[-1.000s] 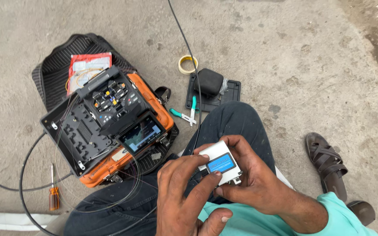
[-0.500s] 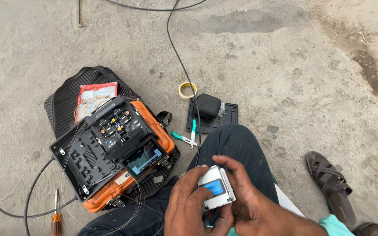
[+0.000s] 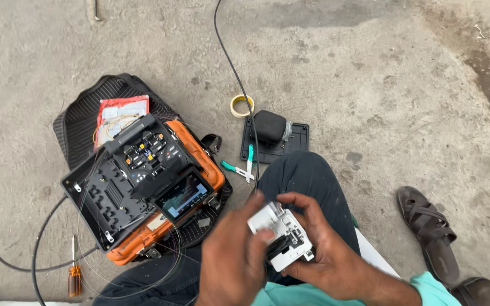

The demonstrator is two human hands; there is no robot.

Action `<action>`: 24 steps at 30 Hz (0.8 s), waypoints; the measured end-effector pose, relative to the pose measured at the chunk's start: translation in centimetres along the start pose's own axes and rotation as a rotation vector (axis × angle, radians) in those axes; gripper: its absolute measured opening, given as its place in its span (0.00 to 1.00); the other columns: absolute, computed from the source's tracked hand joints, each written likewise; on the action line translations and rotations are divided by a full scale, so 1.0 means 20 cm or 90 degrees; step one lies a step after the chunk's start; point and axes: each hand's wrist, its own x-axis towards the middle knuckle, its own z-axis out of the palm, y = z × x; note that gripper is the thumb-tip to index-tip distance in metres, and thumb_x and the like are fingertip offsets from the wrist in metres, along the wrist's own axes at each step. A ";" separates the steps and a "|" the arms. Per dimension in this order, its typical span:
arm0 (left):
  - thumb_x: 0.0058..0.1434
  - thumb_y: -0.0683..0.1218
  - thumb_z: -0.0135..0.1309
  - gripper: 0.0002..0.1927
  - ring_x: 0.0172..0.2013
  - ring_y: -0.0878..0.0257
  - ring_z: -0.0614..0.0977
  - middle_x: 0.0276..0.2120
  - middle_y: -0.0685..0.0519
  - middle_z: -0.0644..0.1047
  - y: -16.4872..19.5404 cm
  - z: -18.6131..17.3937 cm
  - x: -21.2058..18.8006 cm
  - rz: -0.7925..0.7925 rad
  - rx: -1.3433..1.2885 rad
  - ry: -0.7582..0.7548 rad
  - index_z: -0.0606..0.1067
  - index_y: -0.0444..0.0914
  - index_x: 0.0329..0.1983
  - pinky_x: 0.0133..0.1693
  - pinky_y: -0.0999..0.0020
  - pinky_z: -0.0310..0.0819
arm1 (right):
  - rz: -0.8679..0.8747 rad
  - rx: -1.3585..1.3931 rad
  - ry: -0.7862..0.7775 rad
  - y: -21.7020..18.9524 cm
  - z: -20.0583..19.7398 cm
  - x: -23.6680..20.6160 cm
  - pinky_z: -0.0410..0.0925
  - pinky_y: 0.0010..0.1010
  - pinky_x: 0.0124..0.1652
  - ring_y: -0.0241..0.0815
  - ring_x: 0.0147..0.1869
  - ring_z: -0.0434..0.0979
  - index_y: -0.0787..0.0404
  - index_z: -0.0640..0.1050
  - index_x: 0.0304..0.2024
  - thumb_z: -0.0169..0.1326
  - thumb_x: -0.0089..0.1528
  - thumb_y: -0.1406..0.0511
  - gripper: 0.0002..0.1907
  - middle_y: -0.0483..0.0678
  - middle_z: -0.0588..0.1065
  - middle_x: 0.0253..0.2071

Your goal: The person sits on the ground and splices a fiber optic cable. They strip the cable jacket, place the fiber into a fusion splicer, operate the splicer, handle a fiber cleaver, and arrange the stripped fiber strands and protective sleeves in the splice tray.

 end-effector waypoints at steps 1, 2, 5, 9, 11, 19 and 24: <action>0.69 0.49 0.52 0.24 0.51 0.51 0.84 0.51 0.40 0.81 0.00 -0.01 0.00 -0.057 -0.070 0.016 0.71 0.30 0.63 0.51 0.59 0.79 | -0.026 -0.008 0.002 0.00 0.00 0.00 0.71 0.34 0.59 0.41 0.64 0.72 0.59 0.48 0.73 0.62 0.53 0.79 0.53 0.54 0.68 0.63; 0.69 0.48 0.49 0.23 0.50 0.53 0.85 0.49 0.41 0.82 0.00 -0.01 0.00 -0.113 -0.142 0.031 0.70 0.29 0.63 0.51 0.60 0.78 | -0.015 0.023 0.006 0.00 -0.01 -0.01 0.72 0.36 0.57 0.44 0.62 0.73 0.59 0.48 0.74 0.63 0.54 0.78 0.53 0.54 0.68 0.64; 0.64 0.44 0.53 0.21 0.46 0.58 0.85 0.42 0.43 0.82 0.02 0.01 -0.01 -0.163 -0.192 0.061 0.72 0.30 0.59 0.50 0.61 0.78 | -0.031 0.115 0.000 0.00 -0.04 -0.01 0.73 0.40 0.55 0.48 0.60 0.76 0.62 0.49 0.76 0.61 0.56 0.74 0.50 0.56 0.67 0.65; 0.55 0.39 0.65 0.22 0.36 0.65 0.84 0.33 0.44 0.84 0.06 0.12 -0.05 -0.273 -0.324 0.012 0.74 0.30 0.52 0.39 0.67 0.78 | -0.106 0.213 0.015 0.00 -0.09 0.01 0.70 0.41 0.59 0.48 0.64 0.75 0.68 0.55 0.73 0.55 0.57 0.68 0.43 0.62 0.68 0.66; 0.53 0.38 0.66 0.16 0.27 0.70 0.81 0.28 0.46 0.85 0.06 0.17 -0.05 -0.348 -0.300 0.034 0.79 0.31 0.45 0.29 0.71 0.73 | -0.127 0.236 0.037 0.00 -0.10 0.02 0.70 0.43 0.61 0.50 0.64 0.75 0.69 0.57 0.72 0.53 0.58 0.68 0.41 0.64 0.69 0.65; 0.58 0.37 0.63 0.04 0.20 0.77 0.75 0.24 0.53 0.84 -0.05 0.29 -0.14 -0.352 -0.352 0.092 0.82 0.32 0.36 0.21 0.79 0.64 | -0.153 0.298 0.084 0.08 -0.16 0.03 0.71 0.43 0.45 0.54 0.54 0.76 0.72 0.59 0.73 0.51 0.61 0.70 0.38 0.71 0.70 0.63; 0.54 0.39 0.66 0.04 0.18 0.76 0.73 0.18 0.55 0.81 -0.19 0.34 -0.22 -0.153 -0.211 0.282 0.81 0.37 0.26 0.20 0.81 0.61 | -0.315 0.294 0.117 0.15 -0.40 0.02 0.72 0.50 0.50 0.68 0.58 0.76 0.75 0.62 0.69 0.56 0.54 0.74 0.40 0.76 0.66 0.65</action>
